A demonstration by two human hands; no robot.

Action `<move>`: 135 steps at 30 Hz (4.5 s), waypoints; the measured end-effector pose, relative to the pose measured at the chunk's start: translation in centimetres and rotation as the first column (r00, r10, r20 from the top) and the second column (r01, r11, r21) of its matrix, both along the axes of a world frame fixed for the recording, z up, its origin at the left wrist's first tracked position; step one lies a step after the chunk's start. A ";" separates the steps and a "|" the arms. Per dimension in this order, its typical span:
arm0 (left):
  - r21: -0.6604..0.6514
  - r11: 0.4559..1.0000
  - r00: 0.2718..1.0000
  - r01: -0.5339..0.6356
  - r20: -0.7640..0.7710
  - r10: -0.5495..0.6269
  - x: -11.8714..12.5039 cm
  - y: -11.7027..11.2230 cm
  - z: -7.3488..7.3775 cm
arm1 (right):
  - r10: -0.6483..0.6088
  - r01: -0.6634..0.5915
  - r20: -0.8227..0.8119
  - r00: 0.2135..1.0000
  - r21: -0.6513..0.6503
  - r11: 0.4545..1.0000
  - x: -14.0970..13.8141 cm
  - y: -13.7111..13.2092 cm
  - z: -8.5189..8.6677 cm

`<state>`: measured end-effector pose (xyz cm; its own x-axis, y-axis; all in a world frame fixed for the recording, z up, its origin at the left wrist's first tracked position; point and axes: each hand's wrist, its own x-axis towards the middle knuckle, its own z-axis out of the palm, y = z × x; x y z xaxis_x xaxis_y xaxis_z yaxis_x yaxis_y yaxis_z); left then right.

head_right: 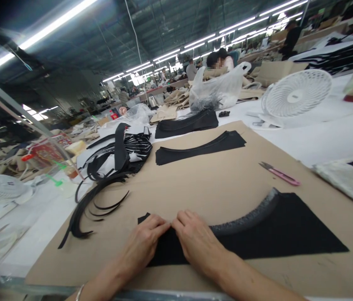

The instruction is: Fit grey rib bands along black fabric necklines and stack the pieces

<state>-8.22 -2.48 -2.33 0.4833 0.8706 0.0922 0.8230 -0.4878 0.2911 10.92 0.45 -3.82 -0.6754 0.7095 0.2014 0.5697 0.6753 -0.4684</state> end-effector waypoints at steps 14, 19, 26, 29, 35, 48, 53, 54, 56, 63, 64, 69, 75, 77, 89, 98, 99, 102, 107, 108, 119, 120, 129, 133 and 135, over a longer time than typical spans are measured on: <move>0.189 0.982 1.000 -0.015 0.027 0.010 -0.5 -2.4 -1.3 | 0.099 -0.108 0.085 0.991 0.108 0.988 1.2 0.5 -0.1; 0.065 0.982 0.940 -0.178 0.305 0.150 0.8 -1.4 0.2 | 0.052 -0.042 0.131 0.990 -0.080 0.996 2.9 1.6 2.3; -0.173 0.968 0.945 -0.180 0.242 0.219 3.8 -0.2 1.4 | 0.111 -0.056 0.234 0.966 -0.231 0.971 2.9 2.8 4.4; -0.184 0.968 0.952 -0.173 0.222 0.212 4.4 0.2 1.3 | 0.119 -0.056 0.231 0.966 -0.262 0.963 3.1 3.2 4.5; -0.194 0.968 0.961 -0.159 0.194 0.196 4.9 0.4 1.5 | 0.099 -0.040 0.182 0.978 -0.300 0.953 4.5 3.4 3.8; -0.155 0.977 0.963 -0.143 0.204 0.174 6.0 -0.9 0.9 | 0.180 -0.186 -0.055 0.982 -0.136 0.973 6.5 1.6 1.3; 0.016 0.996 0.995 -0.083 0.060 0.082 5.9 -2.1 -0.2 | 0.229 -0.236 0.084 0.970 0.085 0.968 6.8 1.0 0.8; 0.096 0.994 0.999 -0.048 0.017 0.047 5.8 -2.5 -0.7 | 0.241 -0.256 0.117 0.964 0.138 0.957 6.8 0.8 0.6; 0.269 0.963 0.999 0.017 -0.050 -0.003 5.7 -3.3 -1.6 | 0.259 -0.294 0.169 0.951 0.229 0.928 6.9 0.6 0.2; 0.215 0.974 0.991 -0.067 0.124 0.040 5.2 -4.3 -1.6 | 0.252 -0.296 0.195 0.948 0.243 0.924 7.0 0.3 0.6; 0.149 0.983 0.975 -0.110 0.206 0.078 5.1 -4.2 -1.4 | 0.245 -0.280 0.179 0.953 0.206 0.937 6.9 0.4 0.9; -0.027 0.945 0.839 -0.326 0.452 0.302 4.4 -3.5 -1.0 | 0.211 -0.232 0.143 0.967 0.150 0.961 6.7 0.4 2.2; 0.209 0.955 0.968 -0.210 0.182 0.173 3.2 -3.7 -2.2 | 0.228 -0.266 0.189 0.955 0.204 0.942 6.5 0.4 1.7; 0.246 0.959 0.989 -0.137 0.096 0.117 2.9 -4.1 -2.4 | 0.231 -0.273 0.194 0.953 0.226 0.935 6.4 0.4 1.3; -0.042 0.935 0.852 -0.353 0.399 0.339 5.6 -1.9 0.8 | 0.139 -0.138 0.151 0.979 -0.016 0.990 8.2 2.0 3.7; -0.235 0.948 0.945 -0.214 0.197 0.262 11.0 0.1 1.1 | 0.194 -0.136 0.285 0.939 -0.210 0.968 10.3 4.1 5.5; -0.244 0.945 0.943 -0.219 0.194 0.269 11.0 0.2 1.2 | 0.197 -0.132 0.288 0.937 -0.229 0.964 10.4 4.3 5.5; -0.253 0.940 0.940 -0.228 0.194 0.280 11.2 0.5 1.4 | 0.208 -0.138 0.277 0.938 -0.254 0.957 10.5 4.6 5.3; -0.235 0.945 0.938 -0.229 0.205 0.279 12.4 0.7 1.0 | 0.213 -0.167 0.180 0.960 -0.242 0.956 11.1 4.7 4.2; -0.234 0.945 0.938 -0.229 0.206 0.278 12.6 0.7 0.9 | 0.219 -0.177 0.163 0.962 -0.242 0.954 11.2 4.6 4.0; 0.063 0.985 0.983 -0.159 0.106 0.152 13.0 -1.6 -1.2 | 0.305 -0.302 0.017 0.952 -0.108 0.947 13.2 3.6 2.6; 0.181 0.975 0.991 -0.130 0.066 0.119 12.9 -2.2 -2.0 | 0.319 -0.316 0.024 0.948 -0.070 0.946 13.4 3.5 2.4; 0.466 0.882 0.996 0.073 -0.087 -0.037 10.2 -4.5 -4.0 | 0.328 -0.331 0.085 0.941 0.024 0.943 13.6 2.9 1.6; 0.347 0.938 1.000 -0.001 0.026 -0.009 8.4 -4.5 -3.3 | 0.270 -0.262 0.060 0.961 -0.108 0.959 13.5 2.4 2.3; 0.284 0.955 0.992 -0.091 0.114 0.060 8.1 -4.3 -2.7 | 0.244 -0.235 0.039 0.969 -0.154 0.960 13.5 2.2 2.4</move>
